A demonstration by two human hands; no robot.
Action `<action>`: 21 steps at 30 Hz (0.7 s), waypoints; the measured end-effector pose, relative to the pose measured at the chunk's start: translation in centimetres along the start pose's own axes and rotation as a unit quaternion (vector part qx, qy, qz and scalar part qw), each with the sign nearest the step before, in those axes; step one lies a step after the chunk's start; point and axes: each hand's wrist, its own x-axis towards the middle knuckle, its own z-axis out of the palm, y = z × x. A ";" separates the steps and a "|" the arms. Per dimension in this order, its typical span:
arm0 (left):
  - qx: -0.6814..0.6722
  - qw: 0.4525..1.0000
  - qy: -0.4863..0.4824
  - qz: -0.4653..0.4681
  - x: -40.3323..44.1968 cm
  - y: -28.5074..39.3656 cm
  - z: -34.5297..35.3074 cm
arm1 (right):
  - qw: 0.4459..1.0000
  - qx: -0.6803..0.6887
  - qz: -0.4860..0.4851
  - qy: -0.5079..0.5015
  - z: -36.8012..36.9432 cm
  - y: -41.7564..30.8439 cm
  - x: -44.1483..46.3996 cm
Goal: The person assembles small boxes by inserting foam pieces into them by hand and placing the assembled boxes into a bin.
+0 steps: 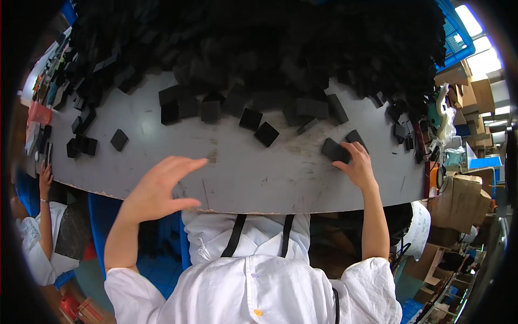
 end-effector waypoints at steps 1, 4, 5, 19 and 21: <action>0.001 0.999 0.024 0.047 2.2 0.3 2.2 | 0.998 0.040 0.013 -0.053 0.2 0.2 0.4; 0.039 0.976 0.109 0.186 9.3 2.5 8.2 | 0.991 0.007 -0.126 0.039 0.8 -4.1 1.2; 0.071 0.968 0.133 0.203 11.5 3.1 9.8 | 0.986 0.020 -0.158 0.052 1.0 -5.6 1.5; 0.205 0.814 0.543 0.021 15.3 -12.6 -4.5 | 0.941 0.333 -0.059 0.009 7.4 -14.8 4.2; 0.321 0.725 0.595 -0.133 14.8 -20.8 -7.6 | 0.960 0.209 -0.160 0.096 7.0 -15.2 4.7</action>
